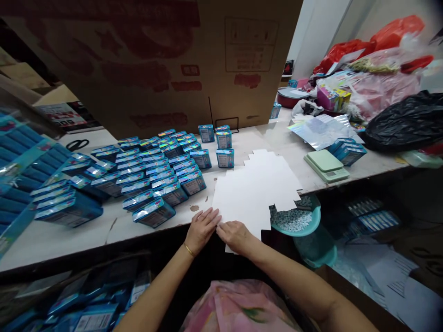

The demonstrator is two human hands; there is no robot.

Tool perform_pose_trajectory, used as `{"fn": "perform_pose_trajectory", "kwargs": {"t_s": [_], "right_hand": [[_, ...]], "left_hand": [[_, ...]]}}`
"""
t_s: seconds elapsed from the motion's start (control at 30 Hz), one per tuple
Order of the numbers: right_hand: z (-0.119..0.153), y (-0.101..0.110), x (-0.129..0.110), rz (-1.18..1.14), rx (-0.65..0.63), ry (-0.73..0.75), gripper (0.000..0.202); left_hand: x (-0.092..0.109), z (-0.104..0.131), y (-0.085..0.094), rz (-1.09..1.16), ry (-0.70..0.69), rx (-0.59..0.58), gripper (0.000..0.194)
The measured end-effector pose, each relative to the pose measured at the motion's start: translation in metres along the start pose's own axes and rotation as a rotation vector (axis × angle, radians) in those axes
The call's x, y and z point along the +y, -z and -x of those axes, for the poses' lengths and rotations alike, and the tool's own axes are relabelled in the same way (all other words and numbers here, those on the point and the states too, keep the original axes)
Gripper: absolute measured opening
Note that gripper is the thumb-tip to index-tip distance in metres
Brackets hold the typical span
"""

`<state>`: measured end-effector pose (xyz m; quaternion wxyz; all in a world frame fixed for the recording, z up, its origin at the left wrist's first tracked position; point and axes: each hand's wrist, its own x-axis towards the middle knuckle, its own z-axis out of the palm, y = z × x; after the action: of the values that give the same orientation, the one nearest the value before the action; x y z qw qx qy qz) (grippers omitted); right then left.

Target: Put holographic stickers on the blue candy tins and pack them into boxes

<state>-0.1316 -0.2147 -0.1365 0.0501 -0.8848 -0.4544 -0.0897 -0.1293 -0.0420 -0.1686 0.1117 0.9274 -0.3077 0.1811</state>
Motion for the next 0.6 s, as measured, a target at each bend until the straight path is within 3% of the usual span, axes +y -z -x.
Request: {"fn": "perform_pose_trajectory", "kwargs": {"t_s": [0.07, 0.13, 0.27, 0.33, 0.4, 0.47, 0.6], "right_hand": [[0.001, -0.007, 0.004, -0.067, -0.011, 0.029, 0.016], [0.010, -0.001, 0.014, -0.160, 0.011, 0.031, 0.021], [0.053, 0.026, 0.032, -0.265, 0.001, -0.048, 0.072], [0.079, 0.029, 0.035, -0.235, -0.053, -0.090, 0.082], [0.100, 0.021, 0.035, -0.164, -0.040, -0.149, 0.069], [0.110, 0.009, 0.037, -0.097, 0.063, -0.227, 0.052], [0.099, -0.005, 0.048, -0.073, 0.256, -0.217, 0.041]], "left_hand": [[-0.005, 0.006, -0.007, 0.006, -0.034, -0.029, 0.031], [-0.007, 0.008, -0.011, 0.005, -0.030, -0.022, 0.028], [-0.005, 0.003, -0.009, 0.018, -0.006, 0.025, 0.024], [-0.001, -0.001, -0.006, 0.062, -0.004, 0.058, 0.024], [0.006, -0.004, -0.003, 0.128, -0.004, 0.101, 0.026], [0.013, -0.006, 0.002, 0.202, -0.035, 0.143, 0.027], [0.018, -0.007, 0.014, 0.272, -0.101, 0.211, 0.029]]}}
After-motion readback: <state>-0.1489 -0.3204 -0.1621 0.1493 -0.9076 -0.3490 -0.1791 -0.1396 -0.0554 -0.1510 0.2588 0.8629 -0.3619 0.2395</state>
